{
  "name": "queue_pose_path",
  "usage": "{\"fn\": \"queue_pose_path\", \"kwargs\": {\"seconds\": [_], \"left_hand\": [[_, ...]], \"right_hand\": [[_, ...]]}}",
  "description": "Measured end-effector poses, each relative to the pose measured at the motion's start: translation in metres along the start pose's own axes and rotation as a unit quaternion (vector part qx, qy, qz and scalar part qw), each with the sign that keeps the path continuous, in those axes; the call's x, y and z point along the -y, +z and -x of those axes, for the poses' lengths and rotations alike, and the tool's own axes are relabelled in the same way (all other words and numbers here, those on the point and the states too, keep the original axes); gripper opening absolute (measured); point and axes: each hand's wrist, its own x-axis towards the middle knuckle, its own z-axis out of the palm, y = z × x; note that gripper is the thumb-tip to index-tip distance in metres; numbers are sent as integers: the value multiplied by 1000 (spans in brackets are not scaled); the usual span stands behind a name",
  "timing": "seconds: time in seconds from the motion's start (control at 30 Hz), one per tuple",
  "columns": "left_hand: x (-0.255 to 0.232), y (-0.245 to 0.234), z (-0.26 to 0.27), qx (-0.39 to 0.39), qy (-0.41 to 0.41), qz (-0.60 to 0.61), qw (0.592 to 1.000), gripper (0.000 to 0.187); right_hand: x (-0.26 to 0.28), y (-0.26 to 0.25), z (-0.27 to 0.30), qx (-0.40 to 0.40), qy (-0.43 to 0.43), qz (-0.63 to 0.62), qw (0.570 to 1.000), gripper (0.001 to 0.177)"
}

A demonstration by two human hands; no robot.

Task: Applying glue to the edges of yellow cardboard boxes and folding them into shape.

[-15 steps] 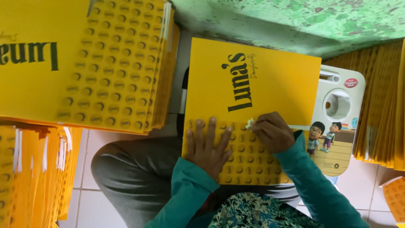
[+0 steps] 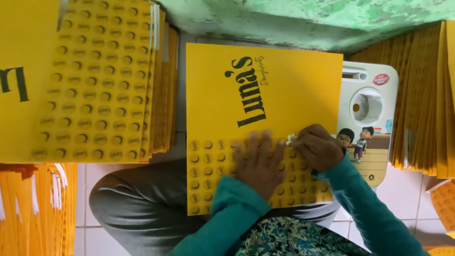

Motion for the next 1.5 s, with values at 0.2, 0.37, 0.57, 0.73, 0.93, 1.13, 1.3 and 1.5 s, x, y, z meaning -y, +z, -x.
{"fn": "queue_pose_path", "kwargs": {"seconds": [0.2,0.37,0.57,0.73,0.93,1.13,1.3,1.5], "left_hand": [[1,-5,-3,83,41,2,996,87],[-5,-8,-2,65,31,7,997,77],[-4,-9,-5,92,32,8,995,86],[-6,-10,-5,139,37,-8,990,114],[-7,-8,-6,149,37,2,988,104],[-2,-9,-6,139,50,8,989,116],[-1,-13,-9,167,54,6,984,103],[-2,-12,-8,150,49,2,987,104]], "right_hand": [[-6,-39,-21,-23,178,-287,941,12],[-11,-48,5,-71,194,-200,958,15],[-13,-35,38,-20,-83,130,988,5],[-9,-32,41,33,-126,167,977,9],[-7,-33,44,34,33,92,995,24],[-10,-39,33,62,30,63,996,23],[-14,-42,32,60,8,58,996,21],[-17,-42,31,57,8,32,998,22]]}}
